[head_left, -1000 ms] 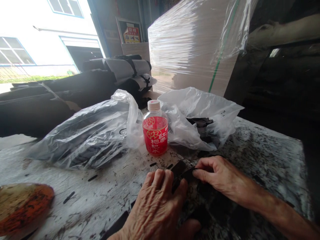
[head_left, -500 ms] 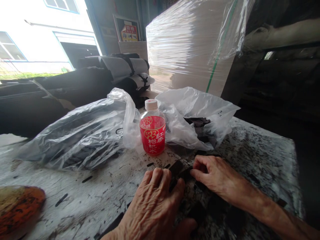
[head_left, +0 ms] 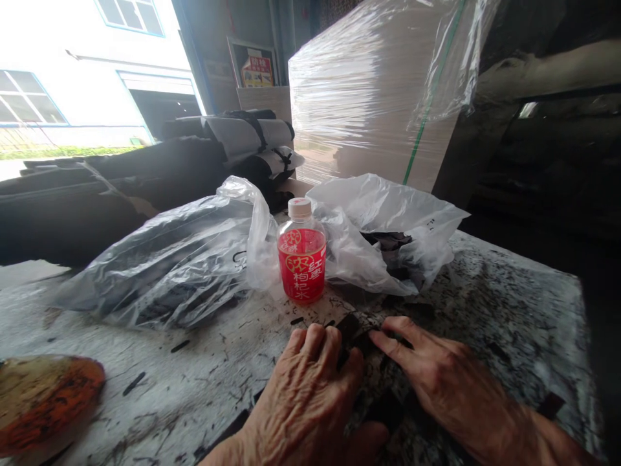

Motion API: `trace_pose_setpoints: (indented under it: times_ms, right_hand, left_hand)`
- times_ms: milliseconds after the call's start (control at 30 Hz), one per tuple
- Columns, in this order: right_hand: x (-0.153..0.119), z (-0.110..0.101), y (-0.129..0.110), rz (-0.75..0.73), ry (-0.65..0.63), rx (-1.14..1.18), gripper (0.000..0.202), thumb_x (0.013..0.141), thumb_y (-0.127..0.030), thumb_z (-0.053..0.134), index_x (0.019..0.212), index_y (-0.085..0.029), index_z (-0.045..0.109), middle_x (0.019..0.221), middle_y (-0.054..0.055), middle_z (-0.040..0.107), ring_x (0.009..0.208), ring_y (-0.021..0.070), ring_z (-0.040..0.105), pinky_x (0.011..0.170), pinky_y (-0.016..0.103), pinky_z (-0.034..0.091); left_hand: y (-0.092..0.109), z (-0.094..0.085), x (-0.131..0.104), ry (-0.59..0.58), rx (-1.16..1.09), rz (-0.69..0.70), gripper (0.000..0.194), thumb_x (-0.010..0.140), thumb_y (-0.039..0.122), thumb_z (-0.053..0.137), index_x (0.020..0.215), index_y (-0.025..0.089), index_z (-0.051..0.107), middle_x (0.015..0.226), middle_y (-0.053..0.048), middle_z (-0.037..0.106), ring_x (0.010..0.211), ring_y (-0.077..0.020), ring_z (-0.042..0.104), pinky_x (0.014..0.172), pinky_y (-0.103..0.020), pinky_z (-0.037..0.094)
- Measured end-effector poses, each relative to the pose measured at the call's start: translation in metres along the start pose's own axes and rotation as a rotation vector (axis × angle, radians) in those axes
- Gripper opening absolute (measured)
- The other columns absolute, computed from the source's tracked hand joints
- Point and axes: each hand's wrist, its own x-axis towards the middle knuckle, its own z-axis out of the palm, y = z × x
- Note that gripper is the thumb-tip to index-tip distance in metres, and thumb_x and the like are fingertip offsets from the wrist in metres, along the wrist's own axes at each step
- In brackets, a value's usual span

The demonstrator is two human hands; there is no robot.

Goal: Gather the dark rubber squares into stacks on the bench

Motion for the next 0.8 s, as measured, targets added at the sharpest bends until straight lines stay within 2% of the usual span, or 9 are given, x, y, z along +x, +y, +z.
trace_pose_setpoints:
  times_ms: [100, 200, 267, 333, 400, 500, 567, 633, 800]
  right_hand:
    - [-0.003, 0.001, 0.001, -0.025, -0.005, -0.013, 0.055, 0.072, 0.002, 0.031, 0.109, -0.019, 0.066, 0.110, 0.010, 0.066, 0.093, 0.0245, 0.065, 0.073, 0.038, 0.055]
    - [0.002, 0.000, 0.010, 0.211, -0.009, 0.325, 0.041, 0.075, -0.012, 0.039, 0.099, -0.025, 0.070, 0.110, 0.005, 0.066, 0.097, 0.0258, 0.063, 0.082, 0.042, 0.051]
    - [0.007, 0.000, 0.018, 0.384, -0.014, 0.549, 0.030, 0.071, -0.018, 0.047, 0.084, -0.026, 0.073, 0.098, 0.004, 0.069, 0.093, 0.0254, 0.062, 0.082, 0.039, 0.049]
    - [0.011, 0.000, 0.023, 0.496, -0.026, 0.648, 0.025, 0.068, -0.018, 0.049, 0.079, -0.023, 0.072, 0.070, 0.003, 0.067, 0.068, 0.0213, 0.063, 0.061, 0.033, 0.051]
    - [0.012, -0.001, 0.026, 0.591, -0.021, 0.715, 0.024, 0.070, -0.017, 0.048, 0.081, -0.019, 0.069, 0.046, -0.003, 0.052, 0.041, 0.0137, 0.050, 0.039, 0.025, 0.040]
    - [0.011, -0.006, 0.028, 0.694, 0.063, 0.837, 0.017, 0.082, -0.019, 0.044, 0.083, -0.015, 0.061, 0.043, -0.010, 0.037, 0.033, 0.0064, 0.035, 0.034, 0.019, 0.028]
    - [0.010, -0.012, 0.028, 0.730, 0.139, 0.894, 0.020, 0.091, -0.030, 0.045, 0.084, -0.015, 0.056, 0.050, -0.010, 0.039, 0.034, 0.0038, 0.032, 0.034, 0.017, 0.027]
    - [0.007, -0.021, 0.027, 0.745, 0.198, 0.939, 0.026, 0.092, -0.038, 0.046, 0.086, -0.014, 0.054, 0.057, -0.009, 0.044, 0.036, 0.0025, 0.031, 0.034, 0.016, 0.027]
    - [-0.027, -0.044, 0.016, 0.736, 0.263, 0.987, 0.014, 0.085, -0.029, 0.047, 0.088, -0.019, 0.056, 0.057, -0.005, 0.048, 0.043, 0.0075, 0.040, 0.041, 0.021, 0.037]
  left_hand:
    - [0.004, -0.006, -0.003, 0.024, -0.023, -0.015, 0.046, 0.077, 0.052, 0.055, 0.112, 0.022, 0.056, 0.103, -0.009, 0.051, 0.095, -0.0275, 0.042, 0.087, -0.048, 0.038]
    - [0.005, -0.014, -0.002, 0.057, -0.007, 0.039, 0.040, 0.081, 0.053, 0.049, 0.102, 0.021, 0.061, 0.096, -0.009, 0.049, 0.091, -0.0257, 0.042, 0.082, -0.045, 0.039]
    - [0.000, -0.019, 0.000, 0.046, -0.015, 0.068, 0.037, 0.083, 0.054, 0.046, 0.094, 0.023, 0.064, 0.095, -0.007, 0.049, 0.092, -0.0242, 0.042, 0.084, -0.041, 0.037]
    - [-0.005, -0.025, 0.002, 0.056, -0.038, 0.092, 0.032, 0.087, 0.047, 0.044, 0.095, 0.025, 0.064, 0.099, -0.005, 0.051, 0.093, -0.0215, 0.043, 0.085, -0.037, 0.037]
    - [-0.007, -0.032, 0.000, 0.102, -0.071, 0.105, 0.028, 0.091, 0.040, 0.040, 0.100, 0.025, 0.063, 0.098, -0.003, 0.054, 0.094, -0.0185, 0.044, 0.087, -0.034, 0.036]
    - [-0.004, -0.046, -0.008, 0.188, -0.120, 0.109, 0.029, 0.094, 0.031, 0.037, 0.104, 0.021, 0.061, 0.093, -0.003, 0.057, 0.095, -0.0161, 0.045, 0.090, -0.031, 0.034]
    - [0.002, -0.056, -0.019, 0.212, -0.141, 0.097, 0.027, 0.094, 0.024, 0.036, 0.104, 0.018, 0.061, 0.094, -0.004, 0.057, 0.095, -0.0157, 0.046, 0.090, -0.031, 0.035]
    - [0.010, -0.067, -0.034, 0.205, -0.160, 0.063, 0.026, 0.093, 0.019, 0.036, 0.104, 0.017, 0.061, 0.094, -0.004, 0.057, 0.094, -0.0155, 0.047, 0.089, -0.031, 0.036]
    - [0.031, -0.090, -0.099, 0.181, -0.219, -0.090, 0.023, 0.093, 0.020, 0.038, 0.105, 0.020, 0.057, 0.095, -0.002, 0.055, 0.090, -0.0124, 0.049, 0.085, -0.027, 0.040]
